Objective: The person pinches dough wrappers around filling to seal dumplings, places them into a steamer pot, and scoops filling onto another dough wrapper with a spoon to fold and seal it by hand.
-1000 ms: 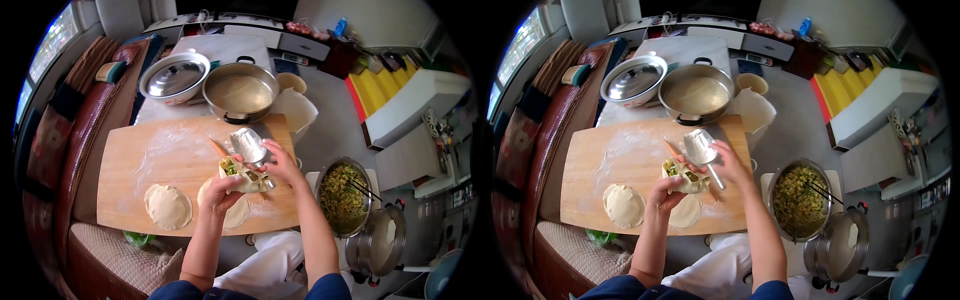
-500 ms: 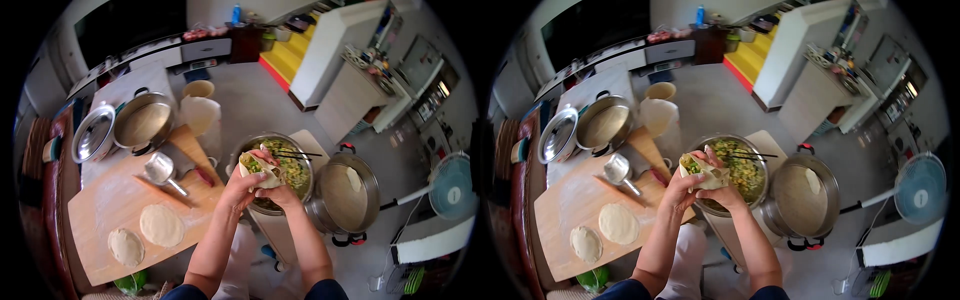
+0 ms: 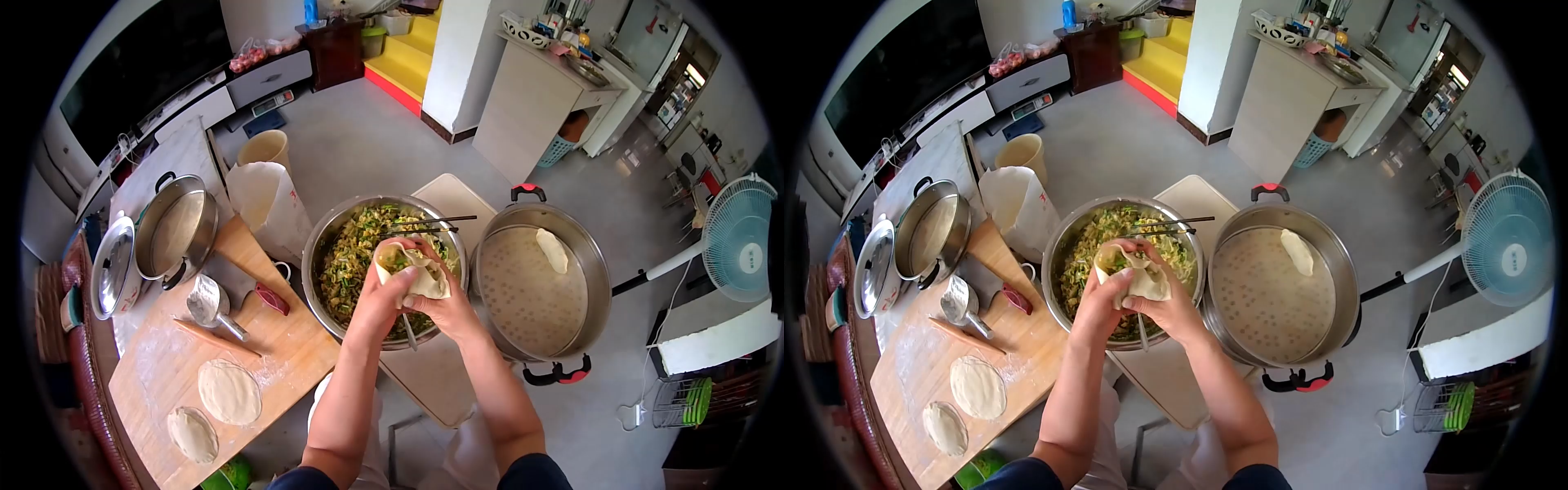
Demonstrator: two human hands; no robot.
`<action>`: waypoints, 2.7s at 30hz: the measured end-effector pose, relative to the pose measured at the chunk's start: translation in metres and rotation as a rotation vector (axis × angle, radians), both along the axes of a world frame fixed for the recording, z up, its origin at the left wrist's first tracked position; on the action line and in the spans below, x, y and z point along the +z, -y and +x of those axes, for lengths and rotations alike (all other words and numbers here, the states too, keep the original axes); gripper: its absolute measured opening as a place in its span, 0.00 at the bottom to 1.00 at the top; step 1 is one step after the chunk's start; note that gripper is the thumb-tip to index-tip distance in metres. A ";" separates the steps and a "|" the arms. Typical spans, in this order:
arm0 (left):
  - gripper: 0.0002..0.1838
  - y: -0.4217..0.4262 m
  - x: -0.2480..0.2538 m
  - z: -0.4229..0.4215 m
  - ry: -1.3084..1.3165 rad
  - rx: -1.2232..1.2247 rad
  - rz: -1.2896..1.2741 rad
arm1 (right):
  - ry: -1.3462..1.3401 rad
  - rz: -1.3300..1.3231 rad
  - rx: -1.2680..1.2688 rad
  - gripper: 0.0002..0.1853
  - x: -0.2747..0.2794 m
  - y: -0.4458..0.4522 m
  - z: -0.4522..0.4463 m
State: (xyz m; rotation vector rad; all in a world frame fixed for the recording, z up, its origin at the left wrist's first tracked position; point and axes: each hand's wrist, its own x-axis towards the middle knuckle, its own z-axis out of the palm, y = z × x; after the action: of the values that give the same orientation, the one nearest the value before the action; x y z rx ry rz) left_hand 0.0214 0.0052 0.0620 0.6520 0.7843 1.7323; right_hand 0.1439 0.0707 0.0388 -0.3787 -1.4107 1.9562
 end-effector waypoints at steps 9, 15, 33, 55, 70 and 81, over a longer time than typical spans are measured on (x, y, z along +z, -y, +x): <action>0.32 -0.004 -0.016 -0.037 -0.607 -0.016 0.062 | -0.141 -0.336 0.079 0.43 -0.023 -0.013 -0.001; 0.38 0.007 -0.028 -0.049 -0.300 -0.027 0.080 | -0.222 -0.385 0.077 0.43 -0.026 -0.021 0.010; 0.14 -0.001 -0.023 -0.047 -0.345 -0.045 0.153 | -0.178 -0.331 -0.006 0.43 -0.025 -0.022 0.022; 0.22 0.000 -0.020 -0.052 -0.350 -0.062 0.164 | -0.226 -0.254 -0.039 0.42 -0.035 -0.026 0.022; 0.12 -0.004 -0.029 -0.049 -0.487 0.076 0.076 | -0.198 -0.249 -0.022 0.42 -0.033 -0.023 0.022; 0.11 -0.002 -0.020 -0.041 -0.357 0.085 0.102 | -0.220 -0.349 0.015 0.44 -0.028 -0.022 0.022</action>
State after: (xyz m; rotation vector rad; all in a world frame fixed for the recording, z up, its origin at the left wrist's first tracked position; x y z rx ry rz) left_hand -0.0196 0.0072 0.0419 1.0291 0.9845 1.7647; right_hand 0.1660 0.0925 0.0108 -0.2974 -0.9381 2.1849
